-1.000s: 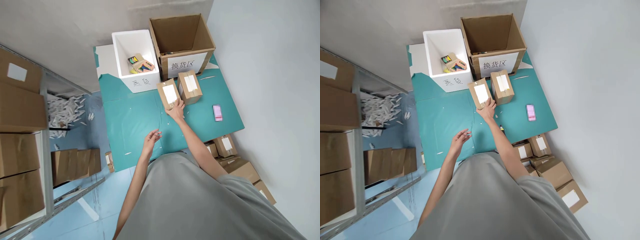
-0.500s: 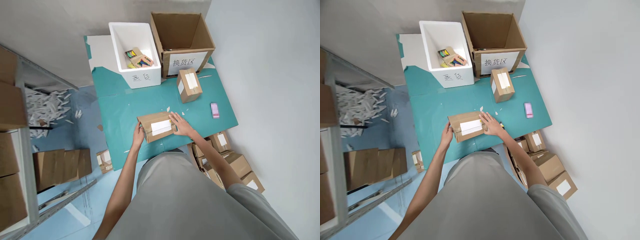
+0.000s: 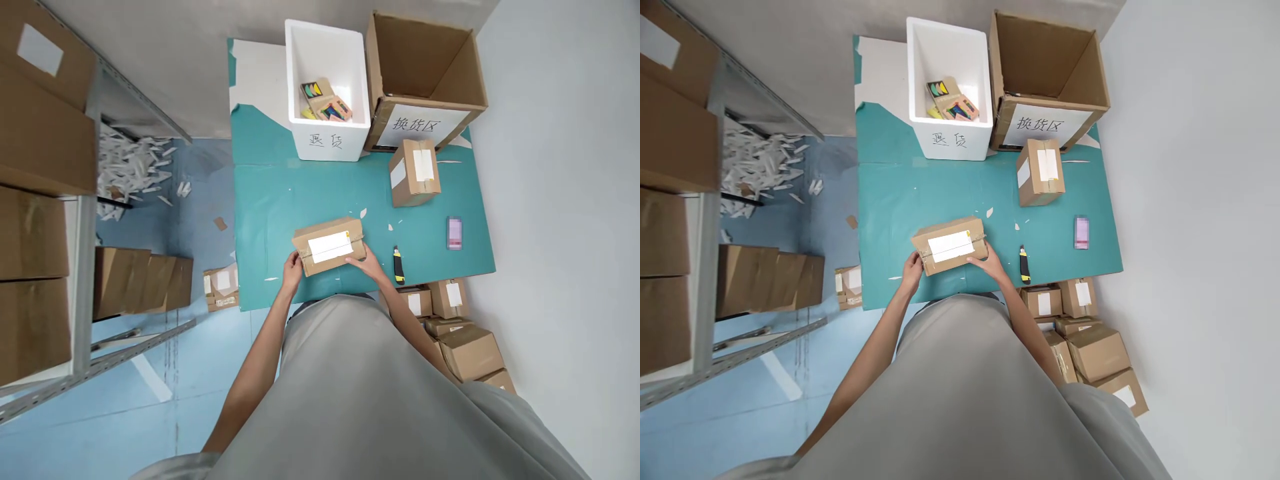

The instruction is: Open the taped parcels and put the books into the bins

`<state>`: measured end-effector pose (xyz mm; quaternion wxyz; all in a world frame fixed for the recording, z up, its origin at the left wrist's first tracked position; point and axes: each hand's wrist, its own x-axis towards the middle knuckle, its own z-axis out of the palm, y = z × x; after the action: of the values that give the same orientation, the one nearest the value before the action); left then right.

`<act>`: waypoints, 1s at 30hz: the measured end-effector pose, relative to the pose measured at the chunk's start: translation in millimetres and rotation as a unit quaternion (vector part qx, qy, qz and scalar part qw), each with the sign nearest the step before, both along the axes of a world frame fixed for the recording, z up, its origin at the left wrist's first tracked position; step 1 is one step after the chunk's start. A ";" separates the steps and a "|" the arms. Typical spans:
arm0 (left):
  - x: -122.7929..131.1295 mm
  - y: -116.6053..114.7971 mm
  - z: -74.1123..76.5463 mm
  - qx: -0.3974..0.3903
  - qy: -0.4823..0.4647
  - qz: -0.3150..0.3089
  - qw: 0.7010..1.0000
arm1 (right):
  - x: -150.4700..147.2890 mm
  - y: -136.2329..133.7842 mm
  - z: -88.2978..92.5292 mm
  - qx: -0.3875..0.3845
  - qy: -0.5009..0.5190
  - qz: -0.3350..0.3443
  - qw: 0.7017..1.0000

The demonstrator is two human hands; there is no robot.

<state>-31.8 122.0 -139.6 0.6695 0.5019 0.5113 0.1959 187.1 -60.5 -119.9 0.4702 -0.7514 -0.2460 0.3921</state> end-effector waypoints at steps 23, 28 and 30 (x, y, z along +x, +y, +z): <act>-3.7 7.5 -7.6 -0.053 0.069 -0.073 0.994 | 13.3 -21.0 29.3 -0.109 0.116 -0.099 0.982; -15.1 -5.3 -20.3 -0.055 0.056 -0.062 0.995 | 8.9 -32.4 -10.1 -0.091 0.096 -0.138 0.981; -20.6 -12.6 -25.3 -0.048 0.054 -0.069 0.995 | 8.3 -39.8 -23.3 -0.094 0.075 -0.139 0.983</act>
<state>-52.5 109.5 -164.9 0.6761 0.5135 0.5195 0.0968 195.4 -100.2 -143.3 0.4649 -0.7875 -0.0653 0.3993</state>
